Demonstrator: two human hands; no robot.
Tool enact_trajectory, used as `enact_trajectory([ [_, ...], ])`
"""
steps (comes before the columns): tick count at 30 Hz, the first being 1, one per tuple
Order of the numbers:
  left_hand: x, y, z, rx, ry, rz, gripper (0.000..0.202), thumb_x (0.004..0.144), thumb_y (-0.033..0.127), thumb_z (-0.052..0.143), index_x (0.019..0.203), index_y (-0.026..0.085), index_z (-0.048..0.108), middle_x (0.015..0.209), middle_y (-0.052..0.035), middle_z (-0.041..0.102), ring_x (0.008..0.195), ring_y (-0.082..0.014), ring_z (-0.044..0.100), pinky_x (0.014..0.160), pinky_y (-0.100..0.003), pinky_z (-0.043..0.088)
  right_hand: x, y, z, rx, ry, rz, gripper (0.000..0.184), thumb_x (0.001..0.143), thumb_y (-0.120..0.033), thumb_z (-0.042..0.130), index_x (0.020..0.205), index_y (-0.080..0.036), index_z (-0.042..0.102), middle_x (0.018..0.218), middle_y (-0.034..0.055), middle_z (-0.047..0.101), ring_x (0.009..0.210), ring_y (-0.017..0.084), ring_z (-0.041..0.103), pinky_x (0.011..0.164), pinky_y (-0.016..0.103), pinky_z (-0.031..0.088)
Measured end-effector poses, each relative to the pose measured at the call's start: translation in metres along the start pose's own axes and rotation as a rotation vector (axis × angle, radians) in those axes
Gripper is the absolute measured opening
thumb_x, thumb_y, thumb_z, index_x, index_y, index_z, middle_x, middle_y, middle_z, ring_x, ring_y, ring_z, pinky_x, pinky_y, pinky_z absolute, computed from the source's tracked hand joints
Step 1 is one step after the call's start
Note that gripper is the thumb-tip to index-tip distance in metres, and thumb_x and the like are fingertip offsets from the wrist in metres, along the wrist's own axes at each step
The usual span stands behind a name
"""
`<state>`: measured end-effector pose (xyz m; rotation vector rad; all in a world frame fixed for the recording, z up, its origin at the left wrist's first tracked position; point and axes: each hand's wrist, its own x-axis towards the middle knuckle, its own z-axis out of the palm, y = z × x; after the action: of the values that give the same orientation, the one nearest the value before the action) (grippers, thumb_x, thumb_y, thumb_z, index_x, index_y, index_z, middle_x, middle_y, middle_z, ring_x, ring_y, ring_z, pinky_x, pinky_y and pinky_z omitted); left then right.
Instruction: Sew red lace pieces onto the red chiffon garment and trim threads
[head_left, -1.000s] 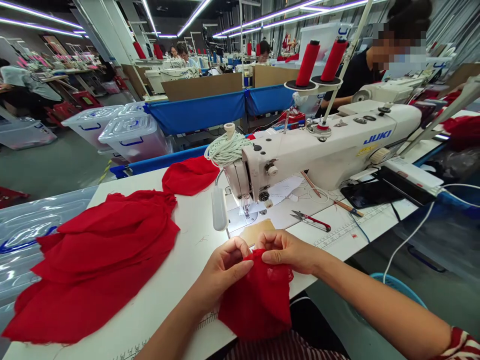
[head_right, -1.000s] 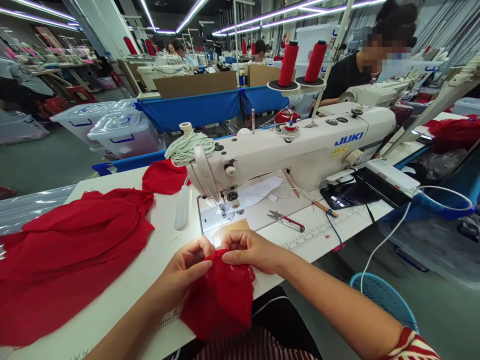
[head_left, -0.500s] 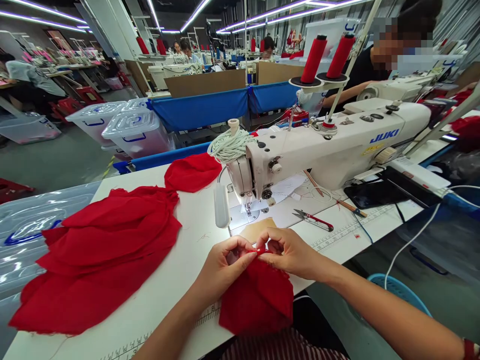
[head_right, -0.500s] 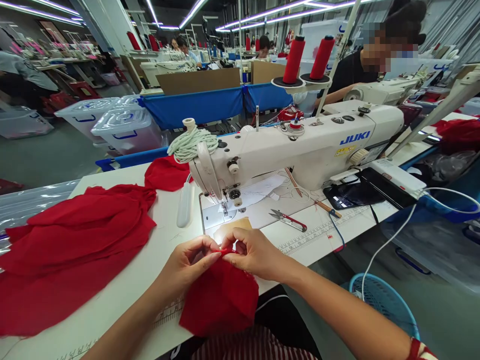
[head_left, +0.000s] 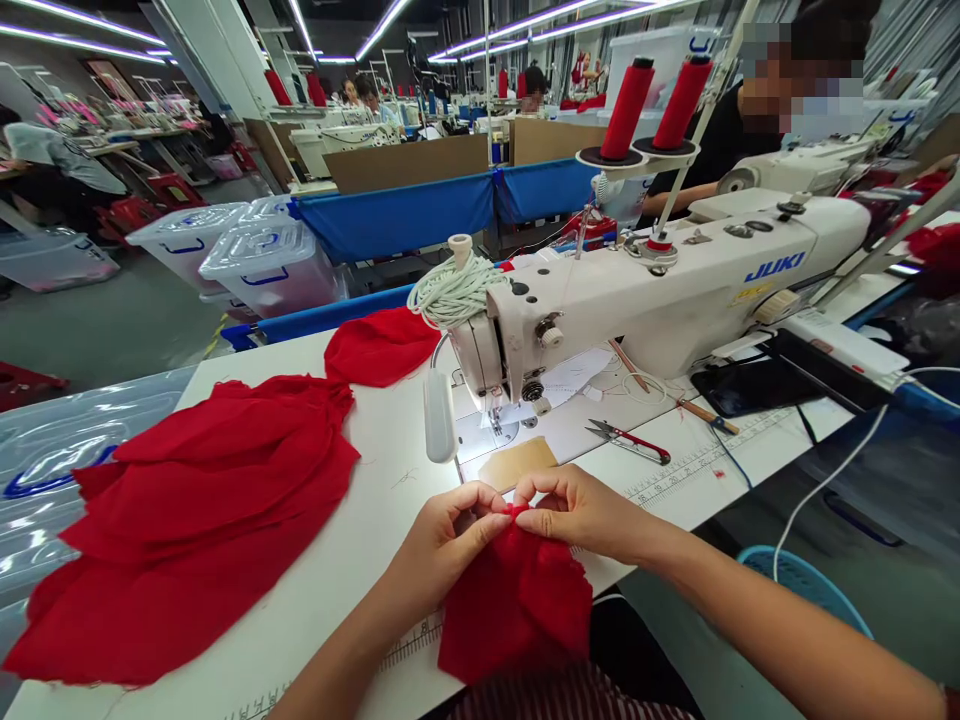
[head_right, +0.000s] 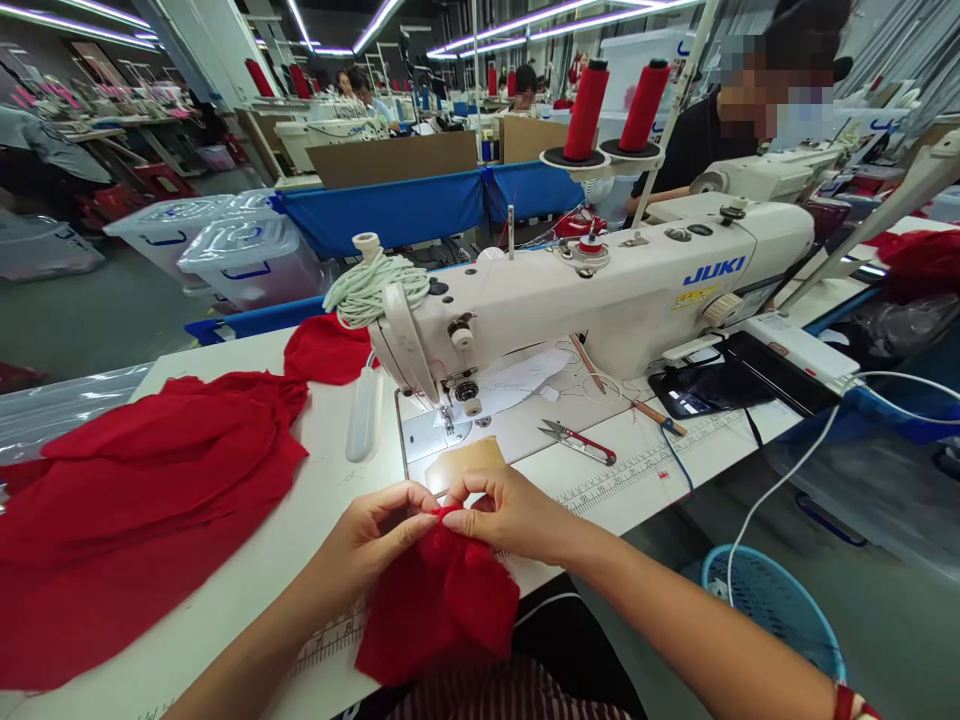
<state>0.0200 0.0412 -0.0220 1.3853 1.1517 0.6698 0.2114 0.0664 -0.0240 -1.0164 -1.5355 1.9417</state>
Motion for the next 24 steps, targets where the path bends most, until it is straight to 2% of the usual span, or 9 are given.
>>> enact_trajectory([
  [6,-0.008,0.008,0.005,0.061,-0.063,-0.153,0.026,0.081,0.043,0.05,0.072,0.018,0.049,0.058,0.0058,0.042,0.055,-0.0112,0.035,0.053,-0.024,0.026,-0.001,0.005,0.006,0.066,-0.014,0.116,0.015,0.069,-0.025,0.064,0.068,-0.017,0.051,0.05,-0.0082,0.045,0.043,0.005,0.034,0.042,0.018,0.024],
  [9,0.002,0.011,0.007,0.34,0.045,-0.176,0.018,0.083,0.034,0.046,0.072,0.02,0.05,0.059,0.0043,0.05,0.056,-0.0128,0.043,0.054,-0.024,0.028,0.008,0.004,0.002,-0.046,0.048,0.144,0.011,0.069,-0.018,0.059,0.068,-0.018,0.049,0.052,-0.0081,0.045,0.044,0.006,0.036,0.043,0.018,0.024],
  [12,0.023,0.014,0.006,0.686,0.205,-0.158,0.014,0.084,0.027,0.044,0.076,0.022,0.055,0.068,0.0023,0.062,0.062,-0.0155,0.053,0.056,-0.026,0.03,0.026,-0.001,-0.008,-0.397,0.237,0.001,0.01,0.071,-0.013,0.057,0.073,-0.02,0.05,0.056,-0.0069,0.051,0.05,0.009,0.043,0.048,0.02,0.027],
  [14,0.039,0.017,0.005,0.786,0.268,-0.18,0.015,0.086,0.025,0.043,0.08,0.023,0.057,0.074,0.0012,0.066,0.068,-0.0171,0.058,0.057,-0.026,0.031,0.039,-0.005,-0.015,-0.701,0.362,-0.091,0.009,0.074,-0.012,0.057,0.076,-0.02,0.054,0.059,-0.0059,0.056,0.055,0.01,0.046,0.052,0.021,0.027],
  [16,0.053,0.019,0.002,0.821,0.296,-0.195,0.016,0.086,0.024,0.042,0.082,0.022,0.058,0.076,0.0,0.067,0.071,-0.0183,0.06,0.057,-0.026,0.032,0.048,-0.008,-0.02,-0.919,0.396,-0.139,0.01,0.077,-0.013,0.057,0.078,-0.021,0.061,0.059,-0.0054,0.059,0.055,0.01,0.047,0.053,0.023,0.026],
  [20,0.068,0.017,-0.004,0.816,0.267,-0.149,0.017,0.085,0.019,0.042,0.08,0.019,0.059,0.073,-0.0015,0.067,0.071,-0.0182,0.062,0.059,-0.026,0.036,0.056,0.0,-0.028,-1.035,0.373,-0.249,0.017,0.082,-0.015,0.058,0.083,-0.025,0.072,0.065,-0.004,0.067,0.054,0.01,0.052,0.053,0.023,0.027],
  [24,0.074,0.02,-0.006,0.825,0.26,-0.185,0.016,0.084,0.018,0.045,0.079,0.018,0.06,0.074,-0.002,0.068,0.071,-0.0184,0.063,0.061,-0.026,0.039,0.057,0.015,-0.029,-1.103,0.475,-0.412,0.022,0.084,-0.014,0.056,0.083,-0.027,0.074,0.076,-0.002,0.072,0.063,0.013,0.06,0.056,0.024,0.031],
])
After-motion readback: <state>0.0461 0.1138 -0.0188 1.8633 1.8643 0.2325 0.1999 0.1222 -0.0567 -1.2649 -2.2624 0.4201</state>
